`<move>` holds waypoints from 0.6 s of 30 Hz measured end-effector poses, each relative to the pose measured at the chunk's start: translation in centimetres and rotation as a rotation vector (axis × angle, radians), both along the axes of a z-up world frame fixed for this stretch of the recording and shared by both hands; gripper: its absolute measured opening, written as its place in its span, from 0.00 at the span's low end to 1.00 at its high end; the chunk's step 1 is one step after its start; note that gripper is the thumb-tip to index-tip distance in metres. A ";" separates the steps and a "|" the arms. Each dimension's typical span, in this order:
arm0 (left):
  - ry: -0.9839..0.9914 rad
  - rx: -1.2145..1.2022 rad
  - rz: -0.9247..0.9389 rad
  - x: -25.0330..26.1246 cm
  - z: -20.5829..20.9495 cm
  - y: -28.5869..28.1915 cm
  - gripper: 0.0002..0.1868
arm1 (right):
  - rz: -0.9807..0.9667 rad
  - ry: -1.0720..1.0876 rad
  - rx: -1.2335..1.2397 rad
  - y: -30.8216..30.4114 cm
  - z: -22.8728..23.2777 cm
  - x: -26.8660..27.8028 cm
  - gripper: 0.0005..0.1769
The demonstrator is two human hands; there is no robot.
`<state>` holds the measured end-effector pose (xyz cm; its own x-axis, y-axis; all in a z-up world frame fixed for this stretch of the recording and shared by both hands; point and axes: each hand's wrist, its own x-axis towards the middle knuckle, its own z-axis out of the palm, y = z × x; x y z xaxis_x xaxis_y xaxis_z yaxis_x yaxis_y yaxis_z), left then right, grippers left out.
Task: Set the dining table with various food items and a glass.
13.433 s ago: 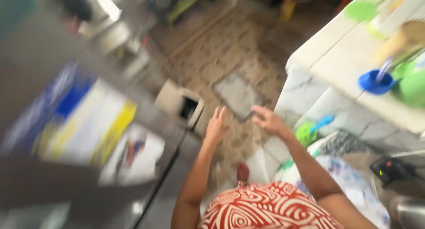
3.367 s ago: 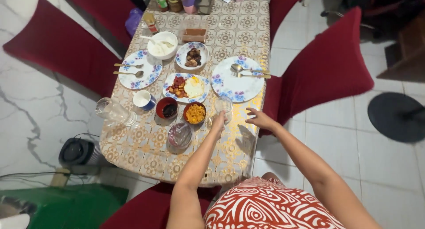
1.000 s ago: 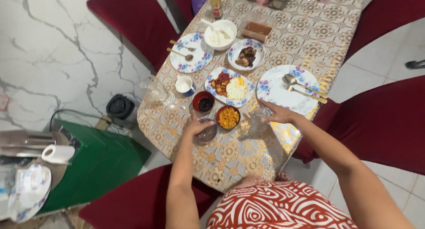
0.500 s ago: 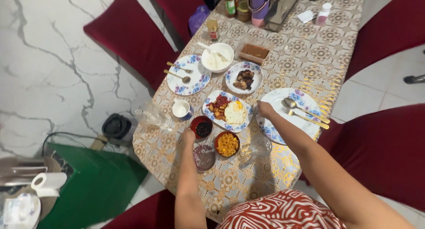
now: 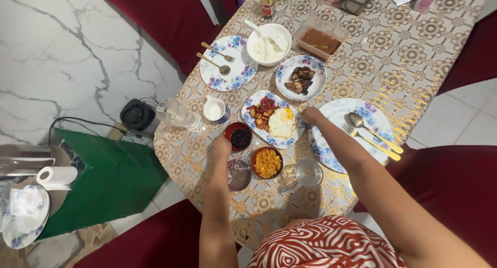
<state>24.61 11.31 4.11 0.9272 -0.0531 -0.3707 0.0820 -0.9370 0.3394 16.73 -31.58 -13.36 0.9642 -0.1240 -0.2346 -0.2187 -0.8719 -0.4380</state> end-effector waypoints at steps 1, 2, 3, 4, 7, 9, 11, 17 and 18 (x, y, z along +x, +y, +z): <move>-0.075 0.003 -0.008 0.4 -1.4 0.1 0.19 | -0.048 0.029 -0.001 0.3 1.1 -0.2 0.18; -0.071 0.004 0.000 0.7 -2.3 0.2 0.19 | -0.039 0.033 -0.001 0.4 1.3 -0.3 0.18; -0.098 0.027 -0.017 1.0 -3.2 0.3 0.19 | -0.059 0.028 -0.001 0.5 1.5 -0.5 0.18; -0.128 0.049 -0.036 1.4 -4.1 0.4 0.18 | -0.080 0.020 -0.003 0.7 1.8 -0.5 0.18; -0.181 0.038 -0.028 1.8 -3.1 0.5 0.21 | -0.128 -0.019 -0.019 0.5 2.6 -0.3 0.17; -0.136 0.067 -0.019 0.4 2.3 0.0 0.22 | -0.179 0.016 0.003 0.7 3.7 -0.6 0.17; -0.091 0.095 -0.011 -0.1 4.7 0.0 0.22 | -0.230 0.053 0.025 0.7 4.1 -0.7 0.17; 0.011 0.193 0.023 -1.0 6.9 0.3 0.21 | -0.230 0.010 -0.004 0.9 5.1 -1.8 0.16; -0.107 0.112 -0.019 -1.6 8.1 0.1 0.21 | -0.256 0.002 -0.015 1.4 6.3 -2.5 0.17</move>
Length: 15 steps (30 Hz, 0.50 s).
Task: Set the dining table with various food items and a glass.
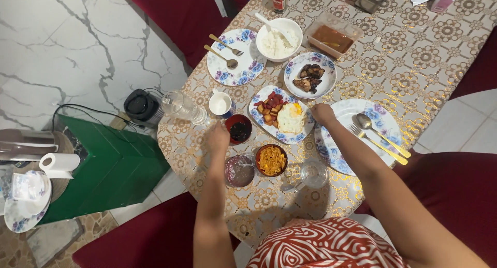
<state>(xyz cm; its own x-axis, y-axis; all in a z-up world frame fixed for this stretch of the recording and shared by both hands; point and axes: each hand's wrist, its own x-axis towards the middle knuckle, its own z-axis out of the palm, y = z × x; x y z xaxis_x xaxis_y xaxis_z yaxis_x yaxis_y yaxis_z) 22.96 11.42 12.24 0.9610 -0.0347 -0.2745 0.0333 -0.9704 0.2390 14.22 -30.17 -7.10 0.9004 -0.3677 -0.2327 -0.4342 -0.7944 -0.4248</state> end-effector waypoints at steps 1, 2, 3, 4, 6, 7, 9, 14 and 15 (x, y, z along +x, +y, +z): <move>-0.114 -0.080 -0.053 -0.7 1.2 -0.2 0.22 | -0.026 -0.007 -0.012 0.5 1.2 -0.7 0.18; -0.112 -0.081 -0.051 -2.0 0.6 -0.2 0.22 | -0.024 -0.005 -0.012 1.4 3.3 -2.0 0.18; -0.108 -0.242 -0.211 -3.3 -0.1 -0.2 0.26 | -0.023 -0.058 -0.045 2.4 5.5 -3.2 0.18; -0.104 -0.405 -0.371 -4.9 -0.8 -0.3 0.31 | -0.023 -0.108 -0.078 3.2 7.6 -4.8 0.20; 0.004 -0.271 -0.536 -9.1 2.6 -2.7 0.45 | -0.057 -0.128 -0.003 4.6 10.1 -6.9 0.23; 0.113 -0.133 -0.696 -11.3 4.3 -3.7 0.62 | -0.093 -0.150 0.072 5.4 11.3 -8.1 0.26; 0.125 -0.100 -0.766 -12.7 1.6 -3.5 0.69 | -0.077 -0.133 0.121 5.8 11.1 -9.2 0.27; 0.104 -0.024 -0.891 -13.0 -2.9 -4.2 0.80 | -0.073 -0.090 0.177 5.9 12.4 -11.1 0.27; 0.101 -0.009 -0.889 -12.8 -3.2 -4.2 0.79 | -0.086 -0.057 0.197 6.0 13.1 -11.3 0.29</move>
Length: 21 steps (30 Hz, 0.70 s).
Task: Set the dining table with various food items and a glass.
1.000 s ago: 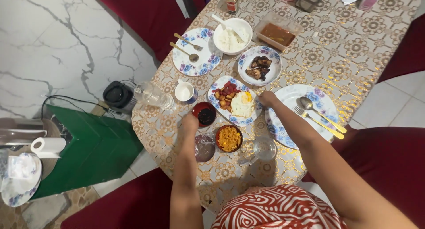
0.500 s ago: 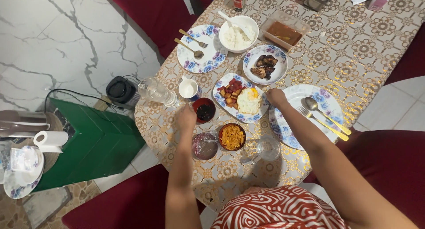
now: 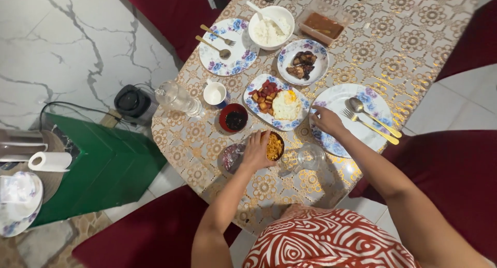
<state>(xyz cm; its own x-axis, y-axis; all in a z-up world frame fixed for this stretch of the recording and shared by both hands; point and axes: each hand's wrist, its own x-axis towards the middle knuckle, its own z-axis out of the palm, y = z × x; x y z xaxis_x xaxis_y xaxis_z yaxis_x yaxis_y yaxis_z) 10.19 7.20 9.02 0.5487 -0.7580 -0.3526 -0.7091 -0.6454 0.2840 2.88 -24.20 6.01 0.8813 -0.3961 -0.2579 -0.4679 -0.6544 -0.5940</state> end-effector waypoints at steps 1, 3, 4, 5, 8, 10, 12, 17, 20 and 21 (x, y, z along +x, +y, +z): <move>-0.010 0.011 0.003 0.3 -0.3 -0.1 0.78 | -0.008 0.032 0.022 0.1 0.8 -0.1 0.30; 0.025 -0.001 0.019 0.3 -0.2 -0.2 0.78 | -0.009 0.017 0.002 -0.3 0.3 -0.7 0.30; 0.062 -0.008 0.045 0.2 -0.2 -0.2 0.78 | -0.001 0.003 -0.014 -0.3 0.0 -1.0 0.30; 0.061 -0.008 0.045 0.2 -0.4 -0.2 0.78 | 0.000 0.002 -0.014 -0.3 0.0 -1.2 0.30; 0.075 -0.036 0.098 0.4 -0.5 -0.5 0.78 | 0.027 -0.002 -0.019 -0.2 0.0 -1.2 0.29; 0.090 -0.013 0.125 0.3 -0.3 -0.7 0.77 | 0.019 0.050 0.037 0.2 0.0 -1.4 0.30; 0.084 -0.012 0.131 0.5 -0.3 -1.1 0.78 | 0.026 0.046 0.035 0.1 -0.6 -1.3 0.29; 0.095 -0.006 0.125 0.6 1.2 -1.6 0.78 | 0.031 -0.005 0.060 0.5 -0.9 -1.1 0.29; 0.118 -0.025 0.167 0.8 1.7 -1.7 0.77 | 0.116 -0.036 0.207 1.5 -0.2 -0.4 0.30; 0.110 -0.041 0.182 1.1 1.8 -1.9 0.77 | 0.160 -0.044 0.229 1.9 0.2 -0.1 0.31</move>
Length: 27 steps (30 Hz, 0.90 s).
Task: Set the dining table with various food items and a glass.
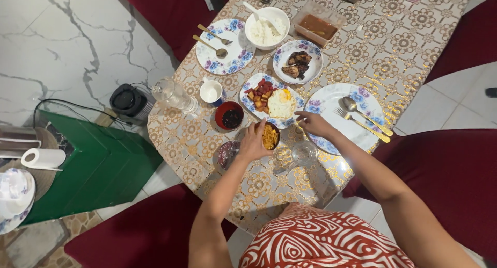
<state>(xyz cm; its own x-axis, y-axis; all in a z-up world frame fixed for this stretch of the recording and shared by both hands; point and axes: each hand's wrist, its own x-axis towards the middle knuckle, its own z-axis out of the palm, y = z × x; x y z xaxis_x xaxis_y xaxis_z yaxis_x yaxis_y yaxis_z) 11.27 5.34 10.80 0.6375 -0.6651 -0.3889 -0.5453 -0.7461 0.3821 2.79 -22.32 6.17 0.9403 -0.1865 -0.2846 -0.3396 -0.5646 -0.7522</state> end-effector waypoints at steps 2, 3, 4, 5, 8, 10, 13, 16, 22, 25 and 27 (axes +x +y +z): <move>-0.010 -0.016 0.007 0.6 0.5 -0.9 0.76 | 0.036 -0.013 0.020 0.5 1.5 0.6 0.32; -0.031 -0.041 -0.002 1.0 0.9 -1.6 0.77 | -0.011 0.080 0.164 0.7 2.8 0.9 0.31; -0.051 -0.064 -0.014 1.4 1.3 -2.3 0.78 | -0.060 0.172 0.312 0.9 4.0 1.2 0.32; -0.050 -0.064 -0.023 1.8 2.3 -3.5 0.78 | -0.069 0.171 0.313 0.3 3.8 1.5 0.32; -0.119 -0.165 -0.068 3.0 4.9 -7.2 0.79 | -0.077 0.177 0.689 -1.9 3.3 2.5 0.37; -0.117 -0.192 -0.094 3.7 6.3 -10.3 0.81 | -0.147 0.132 0.726 -4.2 3.2 2.8 0.40; -0.149 -0.235 -0.184 4.7 7.4 -14.4 0.84 | -0.204 0.115 0.773 -7.4 5.3 2.6 0.40; -0.147 -0.322 -0.250 5.4 7.1 -18.1 0.85 | -0.255 0.111 0.835 -10.2 6.0 2.5 0.41; -0.132 -0.306 -0.314 5.4 5.5 -24.1 0.79 | -0.314 0.108 0.885 -14.4 4.2 2.7 0.42; -0.095 -0.296 -0.309 5.5 5.5 -26.1 0.80 | -0.338 0.074 0.901 -18.1 0.2 3.3 0.42; -0.116 -0.307 -0.308 5.9 4.5 -26.7 0.81 | -0.381 0.067 0.987 -19.2 -0.3 3.3 0.40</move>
<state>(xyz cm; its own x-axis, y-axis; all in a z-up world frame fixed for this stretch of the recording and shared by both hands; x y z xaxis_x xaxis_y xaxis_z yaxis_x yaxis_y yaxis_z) 17.17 -21.38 15.32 0.4195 -0.9040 -0.0819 -0.7763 -0.4041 0.4838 6.12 -41.54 5.91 0.8453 -0.1234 -0.5198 -0.4233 0.4388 -0.7926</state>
